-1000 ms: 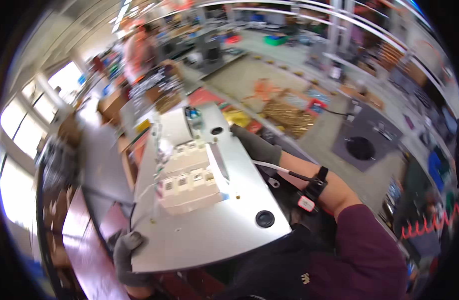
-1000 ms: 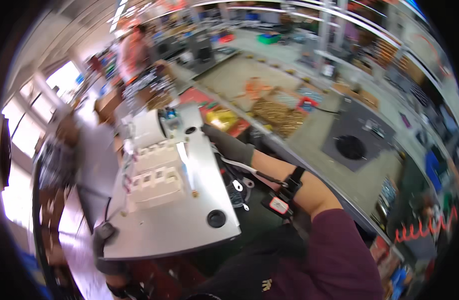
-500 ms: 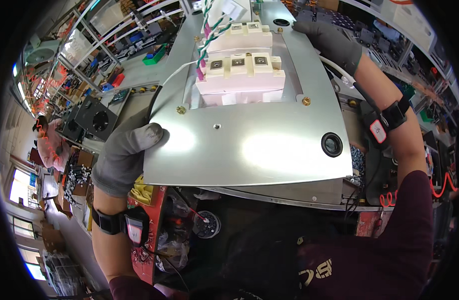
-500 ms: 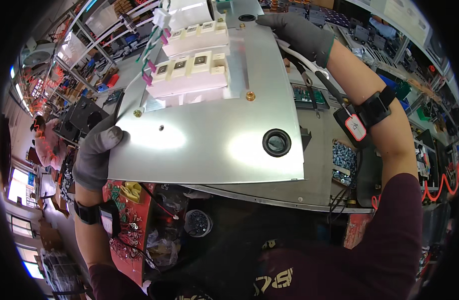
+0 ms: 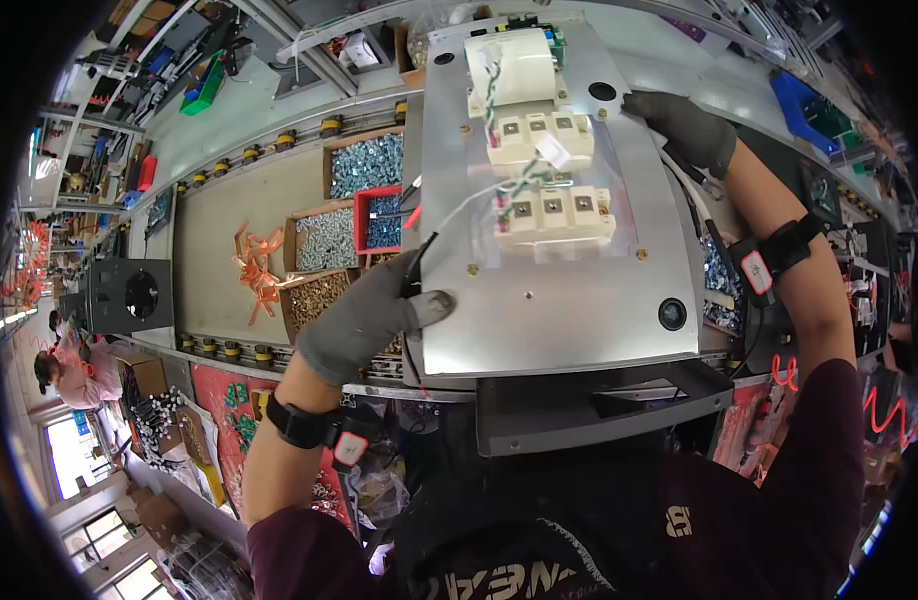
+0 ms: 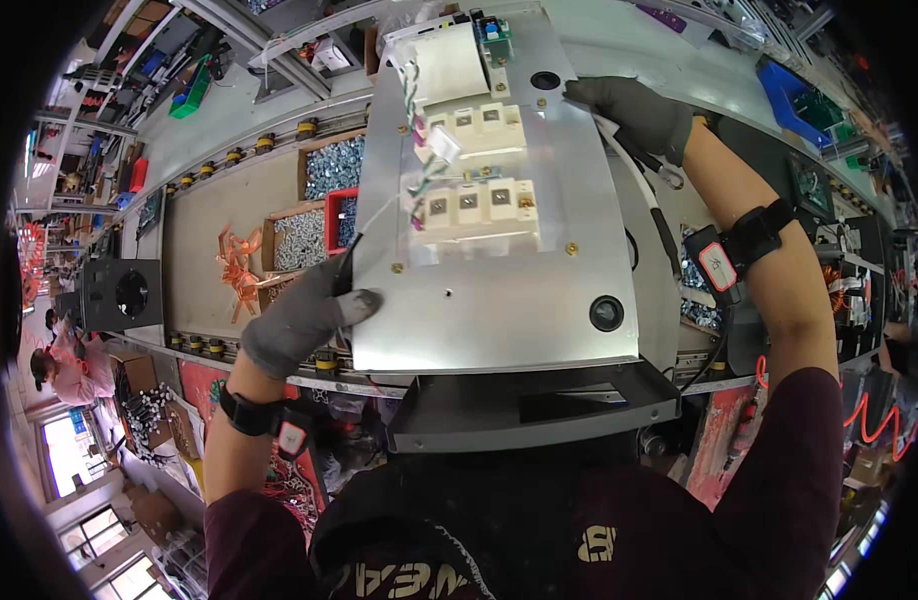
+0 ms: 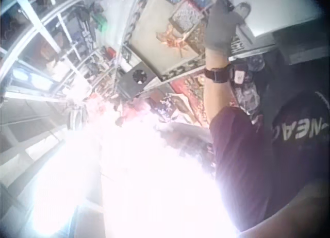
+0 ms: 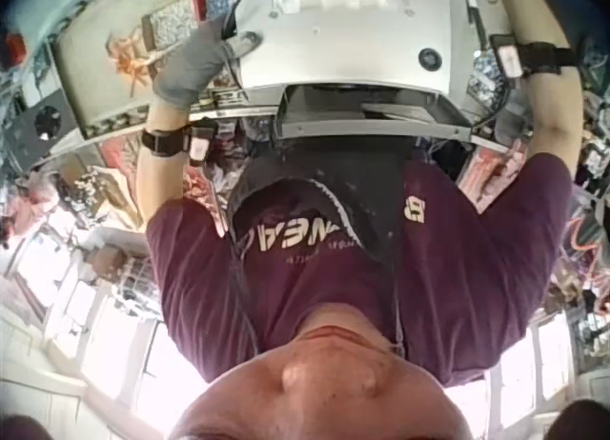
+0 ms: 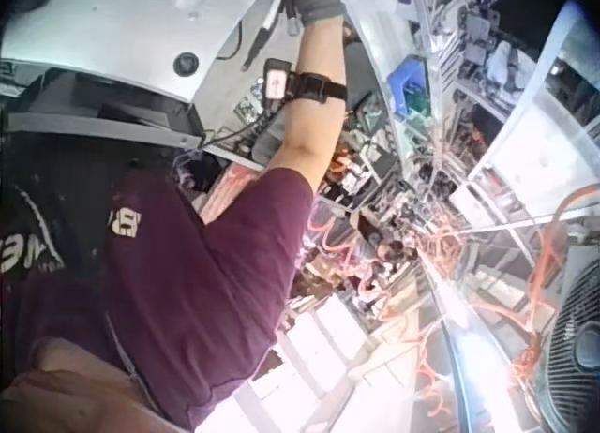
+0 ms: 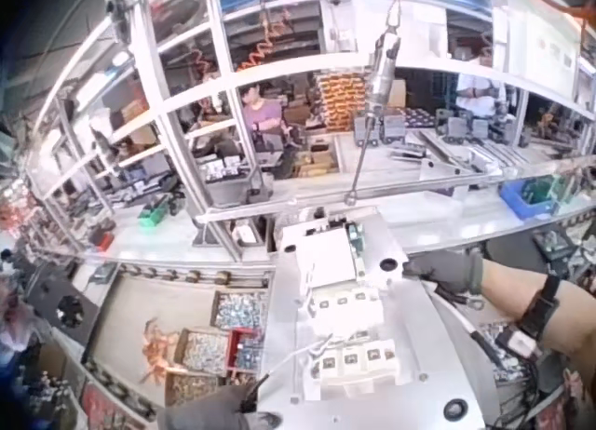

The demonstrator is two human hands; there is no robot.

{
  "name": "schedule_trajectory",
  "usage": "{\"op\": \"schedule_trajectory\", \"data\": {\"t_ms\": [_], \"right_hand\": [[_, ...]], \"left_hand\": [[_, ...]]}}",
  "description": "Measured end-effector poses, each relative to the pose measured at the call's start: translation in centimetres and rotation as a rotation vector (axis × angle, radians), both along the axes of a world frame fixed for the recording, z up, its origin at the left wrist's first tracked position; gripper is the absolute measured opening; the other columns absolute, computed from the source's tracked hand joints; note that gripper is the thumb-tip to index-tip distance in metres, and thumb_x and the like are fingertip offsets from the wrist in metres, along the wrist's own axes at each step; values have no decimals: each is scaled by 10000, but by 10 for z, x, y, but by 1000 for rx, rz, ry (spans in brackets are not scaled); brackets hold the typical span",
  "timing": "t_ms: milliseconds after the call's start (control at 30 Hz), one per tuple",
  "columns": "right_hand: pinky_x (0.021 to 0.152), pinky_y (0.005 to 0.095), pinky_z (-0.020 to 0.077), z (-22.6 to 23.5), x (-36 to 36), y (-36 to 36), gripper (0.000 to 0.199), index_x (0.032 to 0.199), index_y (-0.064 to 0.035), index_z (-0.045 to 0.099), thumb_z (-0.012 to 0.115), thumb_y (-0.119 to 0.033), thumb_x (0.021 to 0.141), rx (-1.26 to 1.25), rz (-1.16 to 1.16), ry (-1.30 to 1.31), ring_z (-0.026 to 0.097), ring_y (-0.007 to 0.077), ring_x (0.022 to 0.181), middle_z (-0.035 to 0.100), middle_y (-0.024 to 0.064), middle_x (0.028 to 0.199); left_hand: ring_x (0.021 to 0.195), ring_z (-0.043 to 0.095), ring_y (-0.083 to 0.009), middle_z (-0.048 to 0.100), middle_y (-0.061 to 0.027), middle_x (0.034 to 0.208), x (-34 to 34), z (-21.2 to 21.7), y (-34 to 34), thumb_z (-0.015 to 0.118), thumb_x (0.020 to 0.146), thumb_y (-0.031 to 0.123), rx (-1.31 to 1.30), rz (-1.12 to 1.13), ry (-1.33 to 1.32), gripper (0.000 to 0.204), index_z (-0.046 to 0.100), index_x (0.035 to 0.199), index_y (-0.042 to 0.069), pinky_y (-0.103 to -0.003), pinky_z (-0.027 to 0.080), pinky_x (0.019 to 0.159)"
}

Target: Assemble electronic components on an industrial production line using an electric screwdriver.

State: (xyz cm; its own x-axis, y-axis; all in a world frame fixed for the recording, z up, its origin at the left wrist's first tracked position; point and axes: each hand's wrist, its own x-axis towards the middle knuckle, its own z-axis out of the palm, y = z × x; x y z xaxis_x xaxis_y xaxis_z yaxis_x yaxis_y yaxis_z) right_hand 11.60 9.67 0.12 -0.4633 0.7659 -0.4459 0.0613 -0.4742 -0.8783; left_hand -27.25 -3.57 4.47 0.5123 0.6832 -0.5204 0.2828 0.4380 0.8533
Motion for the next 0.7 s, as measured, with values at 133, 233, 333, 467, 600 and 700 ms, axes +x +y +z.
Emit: {"op": "schedule_trajectory", "data": {"t_ms": [133,233,333,467,600,700], "right_hand": [[852,261,483,-41,18,-11,442,1201,-1,513,527,-343,922,85,71,0,587,107,929,608,72,1073],[901,266,452,-63,27,-20,521,1246,5,485,559,-380,902,58,57,9,562,109,997,597,83,1118],[900,266,452,-73,32,-24,530,1245,11,484,570,-379,897,88,7,-40,562,104,994,596,84,1121],[876,240,463,-69,35,-19,518,1244,21,483,573,-354,898,98,52,-55,571,94,980,598,79,1125],[863,254,474,-55,34,-30,460,1253,22,473,581,-243,892,79,-32,17,580,113,981,594,85,1138],[912,281,443,-50,33,-54,478,1300,10,444,572,-201,891,17,-148,98,564,147,1029,575,106,1176]], "left_hand": [[856,520,-86,593,-51,968,9,-45,-7,697,809,233,-35,-72,105,566,448,1233,-48,-238,443,758],[785,521,-70,584,-46,928,17,-59,-19,716,794,247,-30,-129,232,551,466,1191,-40,-221,453,662],[741,548,-75,591,-74,941,24,-65,-25,727,782,259,25,-37,97,603,429,1207,-48,-213,468,566],[796,558,-89,592,-80,967,31,-72,-31,718,791,238,-3,-104,211,596,417,1217,-52,-227,484,638],[806,534,-134,573,-108,924,44,-74,-44,720,775,280,-8,-3,144,550,458,1142,-36,-279,463,712],[730,504,-152,537,-113,813,51,-68,-55,718,760,344,52,-29,270,520,504,1049,-32,-299,430,653]]}}
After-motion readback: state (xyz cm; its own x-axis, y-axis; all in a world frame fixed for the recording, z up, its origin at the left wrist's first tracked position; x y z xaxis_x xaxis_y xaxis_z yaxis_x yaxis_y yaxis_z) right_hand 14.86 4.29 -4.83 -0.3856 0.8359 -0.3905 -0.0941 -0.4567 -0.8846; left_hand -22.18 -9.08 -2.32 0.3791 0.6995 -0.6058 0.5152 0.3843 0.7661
